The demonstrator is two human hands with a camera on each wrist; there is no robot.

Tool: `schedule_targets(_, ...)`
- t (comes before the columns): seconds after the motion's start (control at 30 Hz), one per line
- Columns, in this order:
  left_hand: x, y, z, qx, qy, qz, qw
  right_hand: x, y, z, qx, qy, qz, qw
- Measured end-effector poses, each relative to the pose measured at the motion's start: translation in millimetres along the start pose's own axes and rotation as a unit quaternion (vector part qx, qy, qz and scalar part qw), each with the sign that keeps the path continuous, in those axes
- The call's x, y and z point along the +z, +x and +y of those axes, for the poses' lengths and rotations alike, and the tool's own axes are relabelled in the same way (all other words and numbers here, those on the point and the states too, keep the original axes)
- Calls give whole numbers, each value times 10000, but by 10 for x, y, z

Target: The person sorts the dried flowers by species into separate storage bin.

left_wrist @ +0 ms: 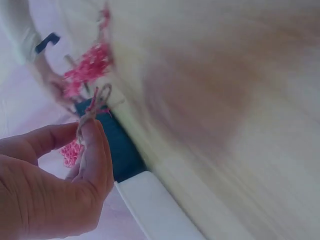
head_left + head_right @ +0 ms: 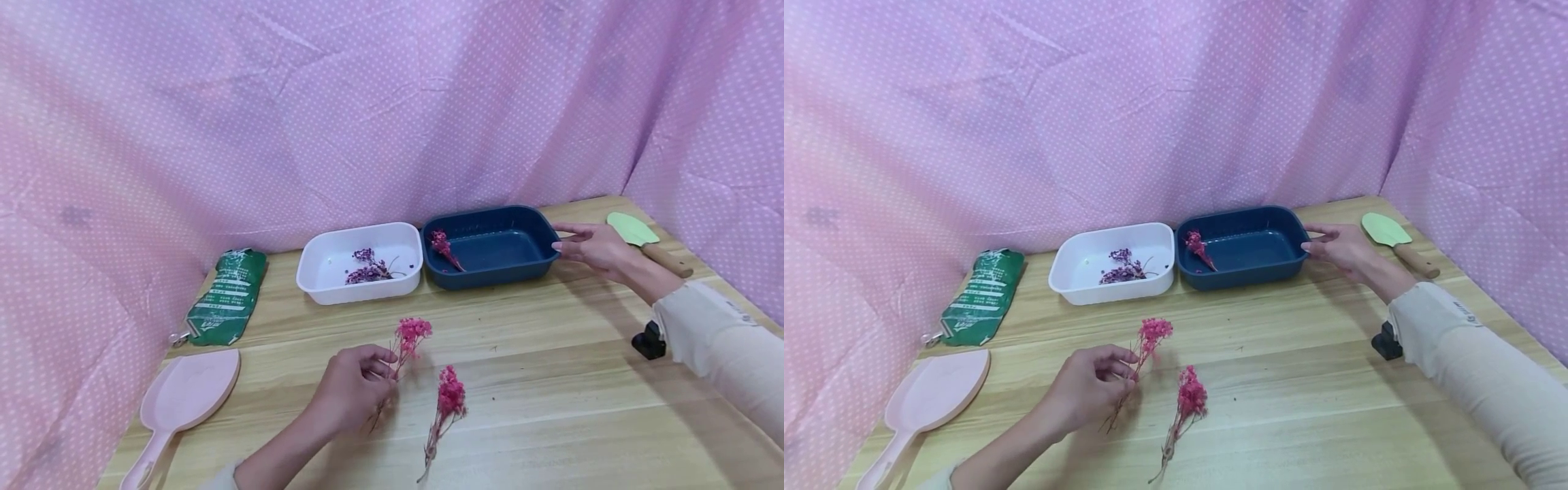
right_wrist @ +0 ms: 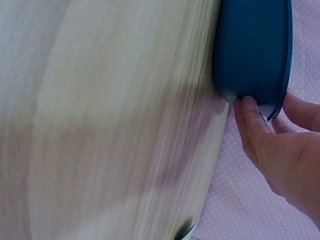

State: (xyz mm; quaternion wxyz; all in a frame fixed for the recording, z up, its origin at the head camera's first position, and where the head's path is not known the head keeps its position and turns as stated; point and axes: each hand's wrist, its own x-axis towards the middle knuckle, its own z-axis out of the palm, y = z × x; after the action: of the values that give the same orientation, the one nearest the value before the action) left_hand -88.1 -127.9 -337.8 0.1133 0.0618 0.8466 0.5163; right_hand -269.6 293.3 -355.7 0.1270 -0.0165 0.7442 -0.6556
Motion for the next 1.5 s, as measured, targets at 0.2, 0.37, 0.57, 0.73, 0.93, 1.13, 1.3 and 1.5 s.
schedule_targets(0.2,-16,134,65,-820,-1012,-176,9913,0,-8,-1,-38,-88,36,9999)
schedule_targets(0.37,-7,291,95,-1339,-1183,-195,9837,4,-4,12,-56,-76,94,9999)
schedule_targets(0.57,2,470,139,-1556,-1499,-254,9760,8,-5,13,-34,-85,99,9999)
schedule_targets(0.73,4,572,184,-1683,-1565,-245,9729,4,-13,2,15,-79,114,9999)
schedule_targets(0.93,-12,706,262,-1459,-1631,-224,9755,8,13,11,-1,130,184,9997)
schedule_targets(1.13,-53,895,364,-1248,-1806,-63,9756,3,8,17,-41,8,133,9999)
schedule_targets(1.3,-86,1112,445,-1345,-1936,201,9716,3,-4,29,-36,-48,116,9999)
schedule_targets(1.5,-85,1310,513,-1434,-2114,231,9666,-17,9,33,16,-97,88,9999)
